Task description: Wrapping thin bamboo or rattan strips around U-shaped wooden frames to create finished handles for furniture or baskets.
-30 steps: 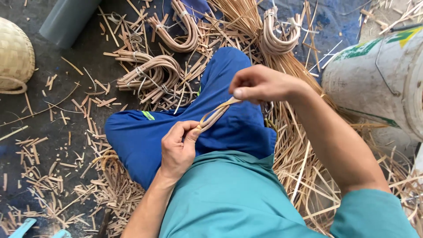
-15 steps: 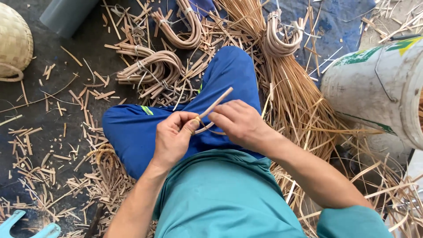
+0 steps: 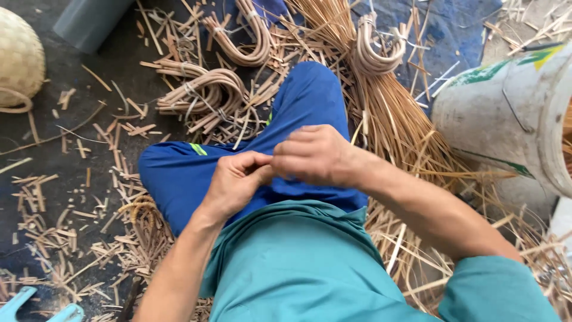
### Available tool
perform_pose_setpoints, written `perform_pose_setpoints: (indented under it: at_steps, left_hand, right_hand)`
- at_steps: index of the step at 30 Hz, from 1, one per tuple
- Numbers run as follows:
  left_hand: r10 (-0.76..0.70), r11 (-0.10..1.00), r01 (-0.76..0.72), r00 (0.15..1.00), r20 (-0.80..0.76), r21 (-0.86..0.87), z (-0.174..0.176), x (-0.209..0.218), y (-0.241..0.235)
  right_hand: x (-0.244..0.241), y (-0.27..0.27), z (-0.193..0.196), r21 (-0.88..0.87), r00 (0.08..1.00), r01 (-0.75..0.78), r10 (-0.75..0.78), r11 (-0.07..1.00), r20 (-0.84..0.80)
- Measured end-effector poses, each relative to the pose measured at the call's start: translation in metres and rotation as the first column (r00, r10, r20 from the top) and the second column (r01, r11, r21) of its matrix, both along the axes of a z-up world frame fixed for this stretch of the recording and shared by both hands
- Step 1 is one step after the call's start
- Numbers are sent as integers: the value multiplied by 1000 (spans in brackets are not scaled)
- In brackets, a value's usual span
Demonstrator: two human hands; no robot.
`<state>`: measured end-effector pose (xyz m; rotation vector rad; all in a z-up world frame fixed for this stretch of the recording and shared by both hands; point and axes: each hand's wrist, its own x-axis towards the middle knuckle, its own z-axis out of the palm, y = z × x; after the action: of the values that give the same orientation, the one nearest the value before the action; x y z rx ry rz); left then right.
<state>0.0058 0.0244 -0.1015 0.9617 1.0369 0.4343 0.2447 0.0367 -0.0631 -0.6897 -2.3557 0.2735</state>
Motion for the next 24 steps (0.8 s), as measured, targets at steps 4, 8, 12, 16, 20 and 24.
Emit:
perform_pose_setpoints:
  at_steps: [4,8,12,16,20,24]
  left_hand:
    - [-124,971,140,988,-93,195,12,-1,1]
    - [-83,799,223,961,-265,558,39,14,2]
    - [-62,780,266,934,-352,567,47,20,-6]
    - [-23,777,201,956,-292,597,43,21,-15]
    - [35,763,73,987,-154,643,32,17,-19]
    - [-38,777,139,984,-174,614,49,23,-7]
  right_hand:
    - [-3,7,-16,-335,979,-86,17,938,-202]
    - [-1,1,-16,-561,971,-1,-133,828,-198]
    - [0,0,-16,-714,942,57,-274,698,-193]
    - [0,0,-21,-844,936,75,-329,531,-123]
    - [-2,5,-23,-914,938,61,-335,401,-85]
    - [-3,13,-24,-958,957,122,-286,258,45]
